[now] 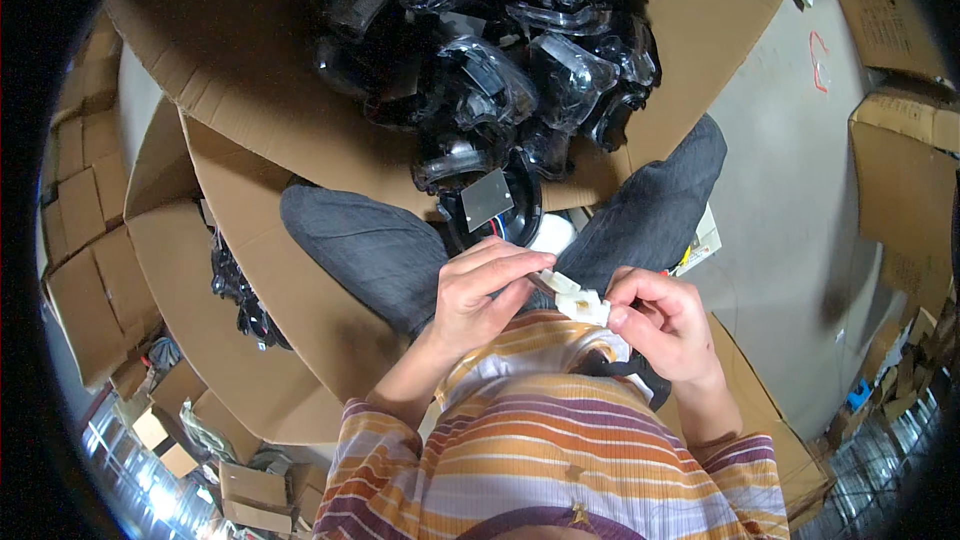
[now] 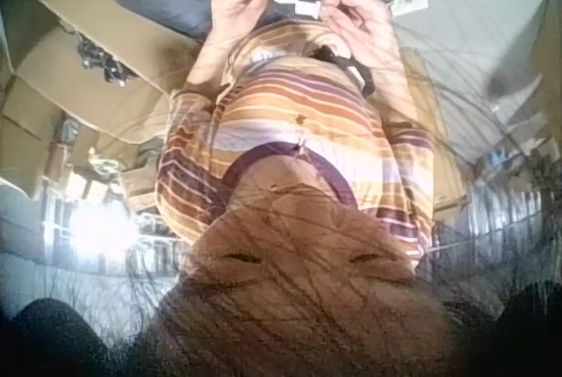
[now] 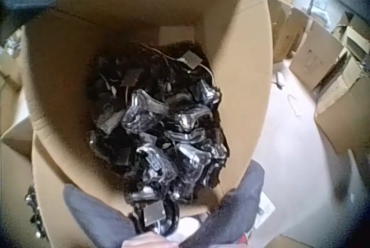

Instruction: The person tests electronic light parts by connecting them to a power supply with cables, then placing them back into a cardboard box.

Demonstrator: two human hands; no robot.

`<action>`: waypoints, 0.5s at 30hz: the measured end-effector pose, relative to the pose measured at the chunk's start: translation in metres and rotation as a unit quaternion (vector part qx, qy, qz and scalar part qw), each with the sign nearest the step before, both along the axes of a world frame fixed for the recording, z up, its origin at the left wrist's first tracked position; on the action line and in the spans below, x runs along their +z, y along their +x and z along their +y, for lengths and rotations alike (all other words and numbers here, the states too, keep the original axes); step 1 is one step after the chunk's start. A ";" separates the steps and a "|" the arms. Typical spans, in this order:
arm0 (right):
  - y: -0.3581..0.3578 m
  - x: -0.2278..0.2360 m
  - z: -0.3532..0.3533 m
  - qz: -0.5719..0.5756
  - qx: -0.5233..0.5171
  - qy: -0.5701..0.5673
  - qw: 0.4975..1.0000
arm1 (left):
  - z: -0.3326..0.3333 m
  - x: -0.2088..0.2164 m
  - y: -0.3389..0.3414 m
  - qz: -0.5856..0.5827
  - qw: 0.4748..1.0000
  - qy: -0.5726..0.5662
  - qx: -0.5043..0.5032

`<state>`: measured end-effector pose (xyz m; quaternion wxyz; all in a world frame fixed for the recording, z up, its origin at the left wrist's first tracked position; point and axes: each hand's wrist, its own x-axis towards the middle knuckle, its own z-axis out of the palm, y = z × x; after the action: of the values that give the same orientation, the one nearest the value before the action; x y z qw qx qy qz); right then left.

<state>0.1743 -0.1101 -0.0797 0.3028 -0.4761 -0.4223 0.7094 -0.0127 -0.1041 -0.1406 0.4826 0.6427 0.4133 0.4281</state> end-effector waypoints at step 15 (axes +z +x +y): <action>-0.003 -0.006 0.001 -0.187 -0.041 0.072 0.979 | 0.004 0.004 0.002 0.080 0.996 0.028 -0.025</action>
<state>0.1709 -0.1088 -0.0859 0.2808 -0.5947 -0.5013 0.5624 -0.0104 -0.0996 -0.1363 0.4403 0.6979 0.4226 0.3748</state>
